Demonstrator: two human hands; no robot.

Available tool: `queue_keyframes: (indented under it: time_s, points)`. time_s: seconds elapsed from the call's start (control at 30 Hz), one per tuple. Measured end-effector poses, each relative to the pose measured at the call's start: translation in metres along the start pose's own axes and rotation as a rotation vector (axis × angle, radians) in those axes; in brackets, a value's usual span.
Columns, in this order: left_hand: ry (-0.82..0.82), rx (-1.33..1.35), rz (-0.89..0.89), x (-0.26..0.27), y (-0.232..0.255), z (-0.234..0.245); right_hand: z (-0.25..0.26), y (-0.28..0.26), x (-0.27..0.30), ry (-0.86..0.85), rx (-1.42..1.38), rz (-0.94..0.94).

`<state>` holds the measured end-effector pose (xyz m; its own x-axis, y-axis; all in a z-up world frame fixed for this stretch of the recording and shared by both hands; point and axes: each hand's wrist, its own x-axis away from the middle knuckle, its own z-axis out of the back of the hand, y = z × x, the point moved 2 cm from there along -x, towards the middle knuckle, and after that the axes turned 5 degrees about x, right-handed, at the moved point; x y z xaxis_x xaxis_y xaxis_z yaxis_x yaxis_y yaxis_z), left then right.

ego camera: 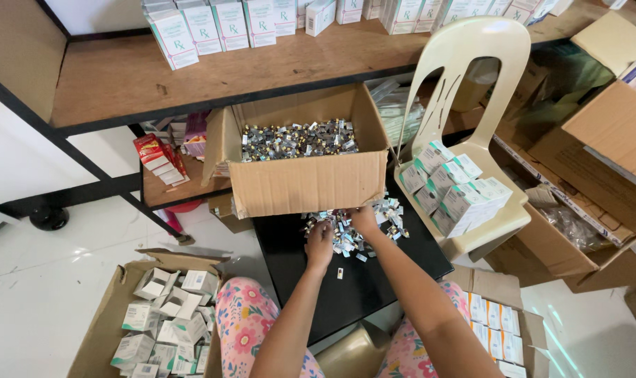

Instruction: The person sits on the floor and repeatedly picks up small foil-wrapped items from a pile, places them into small white boxes, closes the boxes, and sets them aside in a larger cardboard box.

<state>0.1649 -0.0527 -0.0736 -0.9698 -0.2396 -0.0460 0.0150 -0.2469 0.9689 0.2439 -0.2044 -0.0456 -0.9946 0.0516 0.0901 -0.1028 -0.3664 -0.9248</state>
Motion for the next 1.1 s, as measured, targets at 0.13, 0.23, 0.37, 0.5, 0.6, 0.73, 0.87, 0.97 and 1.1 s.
queue_keyframes:
  time_s: [0.13,0.23,0.37,0.5,0.6,0.73,0.87,0.97,1.1]
  points:
    - [-0.142,0.063,-0.055,0.024,0.005,0.001,0.011,0.005,0.006,-0.15,-0.69,-0.262]
    - [-0.316,-0.069,-0.09,0.05,0.018,0.016,0.032,0.015,0.027,-0.113,-0.778,-0.278]
    - [-0.41,-0.332,-0.121,0.078,0.029,0.027,0.057,0.037,0.085,0.055,0.052,-0.026]
    - [-0.39,-0.434,-0.146,0.082,0.01,0.005,0.07,0.065,0.136,0.142,0.576,0.099]
    - [-0.341,-0.439,-0.191,0.067,-0.007,-0.015,0.058,0.066,0.129,0.209,0.567,0.201]
    - [-0.27,-0.358,-0.23,0.045,-0.004,-0.023,0.039,0.053,0.108,0.17,0.466,0.216]
    - [-0.258,-0.259,-0.214,0.044,0.009,-0.011,0.056,0.057,0.1,0.379,0.488,0.277]
    - [-0.214,-0.242,-0.272,0.046,0.022,0.008,0.088,0.079,0.101,0.617,0.437,0.147]
    - [-0.171,-0.163,-0.31,0.043,0.067,0.019,0.098,0.091,0.085,0.638,0.516,0.221]
